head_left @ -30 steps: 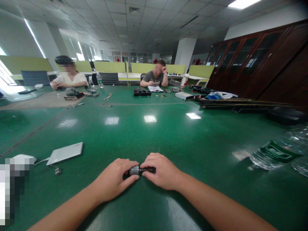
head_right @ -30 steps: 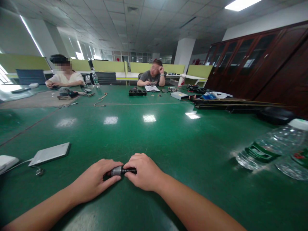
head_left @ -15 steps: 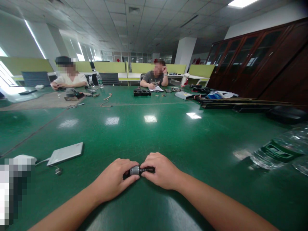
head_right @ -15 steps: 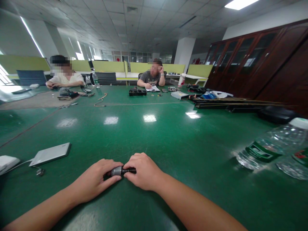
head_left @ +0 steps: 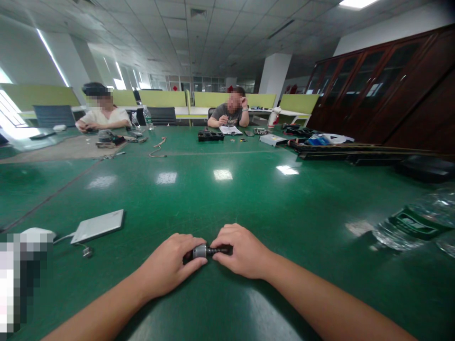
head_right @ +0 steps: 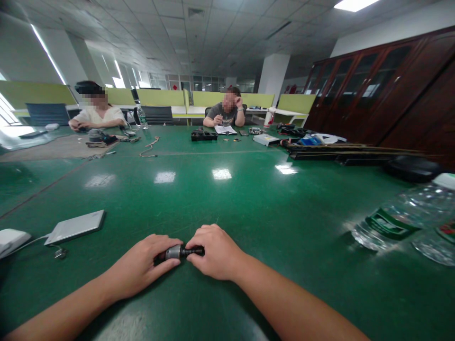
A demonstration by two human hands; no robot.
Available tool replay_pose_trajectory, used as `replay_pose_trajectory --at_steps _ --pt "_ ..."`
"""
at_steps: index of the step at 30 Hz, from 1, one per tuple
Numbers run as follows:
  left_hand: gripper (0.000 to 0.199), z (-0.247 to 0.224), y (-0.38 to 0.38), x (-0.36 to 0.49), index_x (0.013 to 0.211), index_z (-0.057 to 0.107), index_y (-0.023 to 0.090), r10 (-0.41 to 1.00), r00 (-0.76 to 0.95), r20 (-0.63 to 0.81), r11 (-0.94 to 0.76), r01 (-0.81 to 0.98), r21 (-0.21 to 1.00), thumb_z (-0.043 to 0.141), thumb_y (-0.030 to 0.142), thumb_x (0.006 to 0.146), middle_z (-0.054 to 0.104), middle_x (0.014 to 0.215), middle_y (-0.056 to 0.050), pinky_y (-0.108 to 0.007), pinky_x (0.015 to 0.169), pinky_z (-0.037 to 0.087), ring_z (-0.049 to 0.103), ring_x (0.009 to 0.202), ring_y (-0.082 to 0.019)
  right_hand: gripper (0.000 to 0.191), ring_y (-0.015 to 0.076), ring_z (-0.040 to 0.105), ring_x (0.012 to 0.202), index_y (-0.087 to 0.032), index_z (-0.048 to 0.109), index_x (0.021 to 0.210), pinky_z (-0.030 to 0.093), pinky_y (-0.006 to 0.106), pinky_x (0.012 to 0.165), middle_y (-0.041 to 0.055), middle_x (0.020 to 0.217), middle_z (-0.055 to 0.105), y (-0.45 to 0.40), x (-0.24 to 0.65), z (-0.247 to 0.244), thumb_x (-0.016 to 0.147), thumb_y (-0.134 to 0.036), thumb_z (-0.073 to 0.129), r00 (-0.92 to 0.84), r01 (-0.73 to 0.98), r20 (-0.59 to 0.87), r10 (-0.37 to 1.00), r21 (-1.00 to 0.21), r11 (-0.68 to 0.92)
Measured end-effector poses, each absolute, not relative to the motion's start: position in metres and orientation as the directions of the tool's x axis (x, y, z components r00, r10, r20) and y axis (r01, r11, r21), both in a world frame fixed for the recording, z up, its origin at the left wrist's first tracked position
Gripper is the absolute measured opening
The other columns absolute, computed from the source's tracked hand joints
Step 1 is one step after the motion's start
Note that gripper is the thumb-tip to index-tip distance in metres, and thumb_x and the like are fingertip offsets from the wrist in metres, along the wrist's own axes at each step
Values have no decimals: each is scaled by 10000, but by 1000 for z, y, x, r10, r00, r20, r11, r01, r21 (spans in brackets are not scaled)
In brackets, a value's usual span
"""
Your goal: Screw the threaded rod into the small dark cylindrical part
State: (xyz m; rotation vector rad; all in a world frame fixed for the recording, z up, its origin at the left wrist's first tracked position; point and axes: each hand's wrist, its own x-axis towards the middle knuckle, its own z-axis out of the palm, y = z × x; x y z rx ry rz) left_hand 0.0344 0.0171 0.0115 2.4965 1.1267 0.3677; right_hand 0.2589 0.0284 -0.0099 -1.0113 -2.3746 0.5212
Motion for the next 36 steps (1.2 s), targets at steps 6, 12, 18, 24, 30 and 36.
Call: replay_pose_trajectory --at_steps 6,12,18,24,30,36 --pt "236 11 17 34 1140 648 231 754 648 111 -621 647 442 576 341 944 702 946 -34 -314 791 466 628 851 -204 138 174 612 821 -222 731 917 410 313 781 13 831 716 29 262 -10 782 -251 727 -596 549 312 740 -514 659" --pt "237 11 17 34 1140 649 232 755 647 108 -620 650 439 574 339 943 703 928 -33 -309 771 467 625 823 -202 110 170 607 795 -216 734 879 408 311 777 10 790 707 30 264 -7 774 -249 731 -599 564 289 747 -510 650" --pt "242 12 17 34 1146 650 238 762 640 97 -610 661 437 579 339 939 702 933 -30 -315 783 471 632 838 -208 86 163 600 775 -205 729 842 414 302 763 5 763 699 32 270 -6 757 -220 728 -604 565 274 748 -515 645" --pt "259 11 17 34 1160 648 237 761 640 109 -617 660 429 579 350 937 706 944 -37 -316 792 477 634 839 -208 67 156 598 755 -202 731 809 422 290 730 2 739 686 35 280 0 745 -221 732 -611 589 225 759 -512 626" --pt "267 9 17 32 1173 636 242 772 629 91 -598 671 439 567 360 944 702 980 -38 -335 813 471 635 877 -220 83 137 602 694 -192 745 798 429 248 638 10 755 676 44 296 6 715 -192 736 -575 643 125 809 -543 540" --pt "270 10 17 32 1173 637 241 776 625 82 -589 674 446 565 365 944 701 973 -36 -342 814 470 634 872 -221 83 129 608 688 -190 745 802 438 240 634 5 761 675 44 297 6 719 -200 739 -576 623 118 809 -578 528"
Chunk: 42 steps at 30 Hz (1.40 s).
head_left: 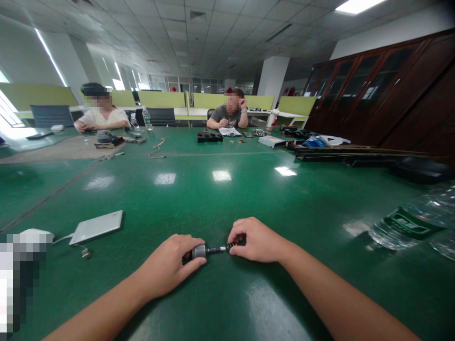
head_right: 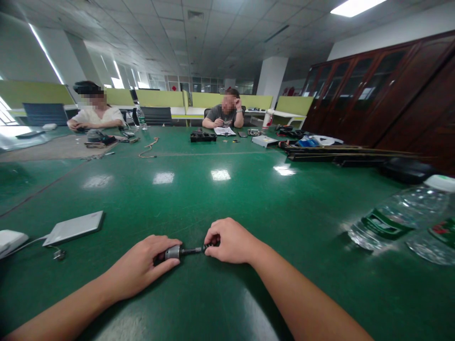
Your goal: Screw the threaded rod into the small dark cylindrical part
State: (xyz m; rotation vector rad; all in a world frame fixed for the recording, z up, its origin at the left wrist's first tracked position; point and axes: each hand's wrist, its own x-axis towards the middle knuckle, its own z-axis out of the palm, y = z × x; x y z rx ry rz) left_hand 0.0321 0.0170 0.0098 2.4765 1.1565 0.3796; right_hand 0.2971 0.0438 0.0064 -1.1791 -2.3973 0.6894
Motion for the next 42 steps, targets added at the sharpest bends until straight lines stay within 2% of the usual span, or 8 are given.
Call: replay_pose_trajectory --at_steps 7,10,16,18,23,28,34,42 --pt "256 10 18 33 1157 642 243 773 630 70 -592 677 437 560 370 950 687 926 -31 -335 788 462 620 850 -221 111 136 603 729 -195 751 854 447 246 675 5 759 677 35 277 1 746 -220 759 -585 565 194 788 -600 567" --pt "266 9 17 33 1138 651 229 762 643 76 -613 679 405 542 393 959 676 911 -43 -342 782 462 618 850 -229 190 145 616 796 -201 744 945 459 253 742 17 844 703 32 263 -6 758 -171 741 -582 524 265 769 -602 603" --pt "315 5 16 32 1262 564 230 752 654 85 -630 676 382 484 373 994 675 1063 -64 -394 863 460 613 951 -251 157 159 610 799 -193 740 937 463 267 745 27 831 709 30 255 -12 782 -180 722 -579 510 309 755 -585 631" --pt "307 6 15 32 1258 559 232 743 665 74 -641 676 363 467 370 1000 674 1072 -65 -404 863 461 609 957 -257 150 163 607 805 -193 738 937 464 271 754 29 835 710 30 256 -12 788 -188 717 -583 504 322 746 -576 644" --pt "345 6 15 33 1253 554 227 736 673 68 -658 688 307 556 385 946 670 1092 -72 -424 872 456 611 970 -276 131 171 599 809 -183 737 918 457 283 766 32 825 714 29 256 -15 791 -201 715 -603 499 344 720 -541 677" --pt "338 5 15 33 1273 511 233 743 663 95 -653 686 320 521 374 966 664 1102 -66 -407 864 453 611 962 -262 134 170 589 801 -181 732 931 446 292 777 33 840 721 30 255 -15 804 -205 699 -618 500 357 701 -509 700" --pt "185 7 13 34 1051 538 209 777 627 58 -607 721 334 513 367 957 650 932 -45 -368 751 450 593 849 -253 143 175 597 819 -190 736 942 441 301 782 33 848 724 29 255 -13 806 -207 696 -620 513 340 708 -507 693" --pt "179 6 14 35 994 540 203 773 631 65 -621 731 282 511 375 951 643 923 -52 -367 744 437 587 847 -257 127 170 594 824 -200 732 933 424 303 787 21 834 710 28 254 -12 814 -229 698 -605 530 327 726 -515 674"
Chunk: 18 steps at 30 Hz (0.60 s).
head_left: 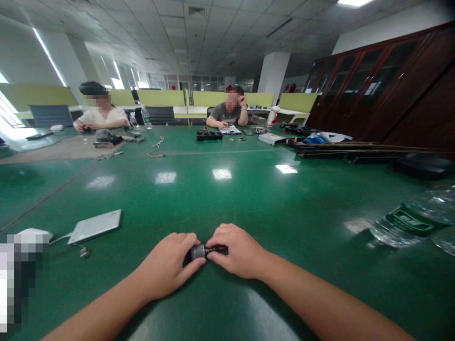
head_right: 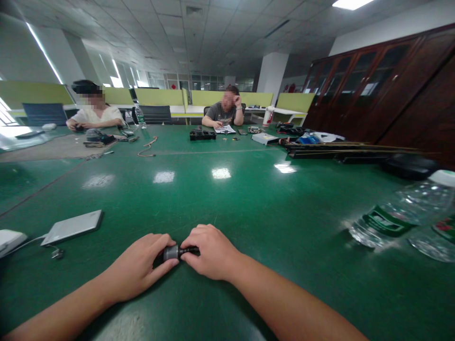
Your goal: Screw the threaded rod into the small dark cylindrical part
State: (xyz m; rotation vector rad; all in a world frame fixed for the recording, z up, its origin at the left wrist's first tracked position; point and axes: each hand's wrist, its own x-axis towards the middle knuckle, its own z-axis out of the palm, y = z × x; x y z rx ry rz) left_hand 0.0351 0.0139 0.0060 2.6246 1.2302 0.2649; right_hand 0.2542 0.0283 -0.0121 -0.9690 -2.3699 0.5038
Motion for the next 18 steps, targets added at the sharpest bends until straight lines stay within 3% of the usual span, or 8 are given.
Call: replay_pose_trajectory --at_steps 18 --pt "172 8 16 34 986 578 210 781 615 105 -608 711 354 570 367 914 655 887 -37 -317 704 447 609 829 -232 117 160 599 819 -210 723 922 416 301 784 10 830 704 29 257 -13 813 -248 701 -601 545 316 734 -509 666"
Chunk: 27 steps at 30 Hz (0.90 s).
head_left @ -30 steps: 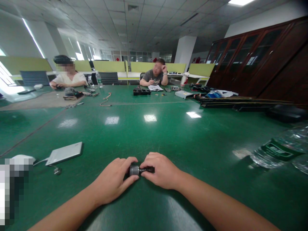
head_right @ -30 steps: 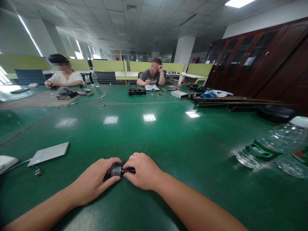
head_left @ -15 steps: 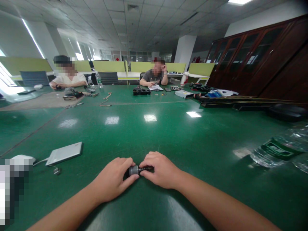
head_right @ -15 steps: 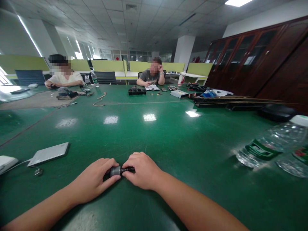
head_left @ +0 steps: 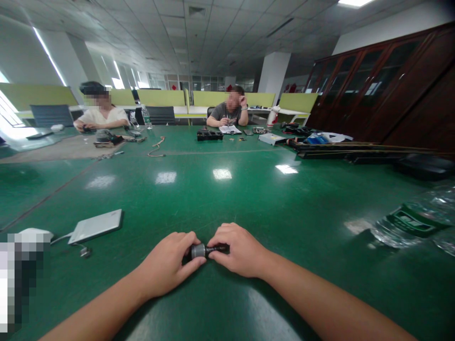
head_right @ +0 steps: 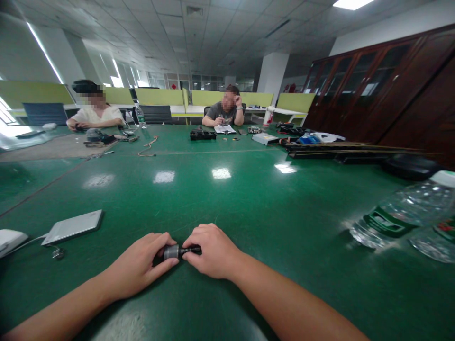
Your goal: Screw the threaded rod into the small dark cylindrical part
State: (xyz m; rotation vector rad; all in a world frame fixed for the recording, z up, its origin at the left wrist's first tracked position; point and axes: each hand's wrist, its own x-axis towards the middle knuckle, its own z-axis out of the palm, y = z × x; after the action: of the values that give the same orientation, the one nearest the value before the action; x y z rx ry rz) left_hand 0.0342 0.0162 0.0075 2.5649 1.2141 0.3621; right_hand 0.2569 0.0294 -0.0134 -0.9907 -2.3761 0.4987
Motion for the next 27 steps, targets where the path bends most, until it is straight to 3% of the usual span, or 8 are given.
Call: replay_pose_trajectory --at_steps 27 --pt "193 9 16 33 994 576 210 795 603 64 -581 725 371 559 391 928 641 843 -33 -326 700 442 600 797 -231 67 156 593 743 -199 702 809 411 317 786 -7 734 672 33 271 -8 744 -200 717 -600 547 306 739 -517 658"
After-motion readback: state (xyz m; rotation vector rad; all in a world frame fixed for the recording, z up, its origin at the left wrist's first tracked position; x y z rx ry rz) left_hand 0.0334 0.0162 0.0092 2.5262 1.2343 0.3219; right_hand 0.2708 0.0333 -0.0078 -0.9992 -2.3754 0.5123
